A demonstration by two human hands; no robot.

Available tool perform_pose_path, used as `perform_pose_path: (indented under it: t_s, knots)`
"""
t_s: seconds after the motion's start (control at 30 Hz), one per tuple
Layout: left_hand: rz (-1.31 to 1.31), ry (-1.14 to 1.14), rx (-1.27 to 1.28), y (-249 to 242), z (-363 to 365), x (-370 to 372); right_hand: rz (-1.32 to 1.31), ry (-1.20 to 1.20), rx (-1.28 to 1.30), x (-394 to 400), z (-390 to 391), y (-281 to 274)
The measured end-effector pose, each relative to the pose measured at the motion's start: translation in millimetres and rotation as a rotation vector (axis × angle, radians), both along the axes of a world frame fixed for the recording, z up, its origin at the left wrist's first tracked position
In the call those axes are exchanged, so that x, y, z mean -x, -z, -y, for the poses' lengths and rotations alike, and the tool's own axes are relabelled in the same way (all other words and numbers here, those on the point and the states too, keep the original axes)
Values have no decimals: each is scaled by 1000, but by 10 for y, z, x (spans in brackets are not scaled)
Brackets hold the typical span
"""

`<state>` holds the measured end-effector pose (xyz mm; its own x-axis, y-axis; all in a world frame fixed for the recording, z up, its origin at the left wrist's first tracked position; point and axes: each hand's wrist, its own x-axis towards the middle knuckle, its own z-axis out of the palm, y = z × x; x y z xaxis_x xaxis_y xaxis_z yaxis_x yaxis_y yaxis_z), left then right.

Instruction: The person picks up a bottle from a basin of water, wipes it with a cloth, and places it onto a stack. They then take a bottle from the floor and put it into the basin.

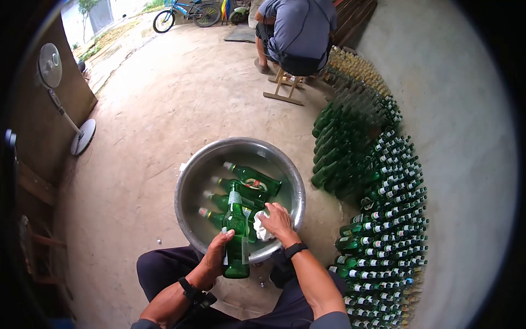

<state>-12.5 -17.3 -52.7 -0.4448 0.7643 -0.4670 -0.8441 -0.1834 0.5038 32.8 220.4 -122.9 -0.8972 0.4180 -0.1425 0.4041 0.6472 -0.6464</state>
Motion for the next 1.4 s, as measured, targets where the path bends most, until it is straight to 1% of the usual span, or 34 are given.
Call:
perform_pose_path:
  t_s: [0.03, 0.07, 0.13, 0.2, 0.27, 0.3, 0.37, 0.43, 0.5, 0.53, 0.6, 0.63, 0.67, 0.73, 0.77, 0.8, 0.83, 0.87, 0.9, 0.93, 0.97, 1.0, 1.03, 1.07, 1.13, 1.17, 1.2, 1.27, 1.33, 1.4]
  knots:
    - [-51, -33, 18, -149, 1, 4, -1, -103, -477, -55, 54, 25]
    - [-49, -35, 19, -101, 12, -2, 1, -106, -476, -58, 73, 48]
    - [-107, -65, 77, 8, 35, -3, 411, -173, -296, -45, 121, 38]
    - [-57, -79, 84, 48, 45, -25, 407, -192, -283, 27, 196, -134]
    - [-126, -9, 126, 142, 48, -37, 449, -191, -34, 151, 186, -218]
    - [-131, -15, 109, 139, 32, -38, 377, -215, -93, 139, 133, 6]
    - [-143, -39, 120, 119, 4, -37, 423, -175, -147, 113, 52, 295]
    - [-168, -28, 180, 151, 12, -38, 457, -159, -159, 117, 44, 282]
    - [-185, -11, 175, 165, 38, -30, 339, 32, -4, 94, 1, 249]
    - [-208, 11, 173, 154, 39, -26, 243, 76, 120, 84, -43, 199]
    - [-249, 20, 218, 69, 36, -29, 82, 283, 533, 95, -110, 131]
    - [-297, 35, 267, 34, 34, -30, -28, 333, 756, 115, 24, -264]
    - [-298, 34, 265, 53, 24, -44, -87, 355, 910, 139, 21, -338]
    - [-435, -32, 232, 179, -31, -112, -176, 326, 1018, 212, 139, -583]
    - [-436, -29, 231, 274, -63, -151, -159, 242, 918, 216, 184, -673]
    - [-498, 23, 310, 393, -87, -190, -168, 163, 751, 234, 237, -659]
    - [-559, 77, 392, 410, -96, -206, -197, 87, 634, 254, 334, -689]
    - [-562, 84, 395, 428, -100, -225, -225, 13, 518, 262, 414, -730]
    - [-586, 66, 423, 379, -97, -238, -179, -4, 371, 265, 456, -793]
    - [-608, 48, 450, 331, -93, -253, -179, 2, 375, 268, 441, -702]
    - [-608, 53, 452, 299, -86, -260, -208, 26, 238, 291, 403, -563]
    - [-665, 93, 498, 272, -78, -254, -237, 49, 99, 313, 416, -579]
    - [-723, 135, 543, 243, -75, -248, -176, 96, 238, 319, 377, -648]
    - [-726, 143, 542, 208, -83, -246, -178, 104, 240, 338, 356, -656]
    - [-745, 153, 526, 152, -116, -252, -230, 155, -98, 357, 348, -684]
    - [-746, 154, 524, 148, -138, -258, -328, 109, -205, 343, 383, -690]
    - [-750, 137, 530, 154, -159, -261, -329, 109, -207, 331, 400, -737]
    - [-756, 116, 538, 211, -187, -253, -448, -209, -318, 317, 429, -836]
    - [-684, 50, 460, 273, -201, -248, -426, -258, -329, 275, 459, -937]
    - [-691, 86, 463, 247, -163, -240, -376, -349, -351, 226, 481, -1029]
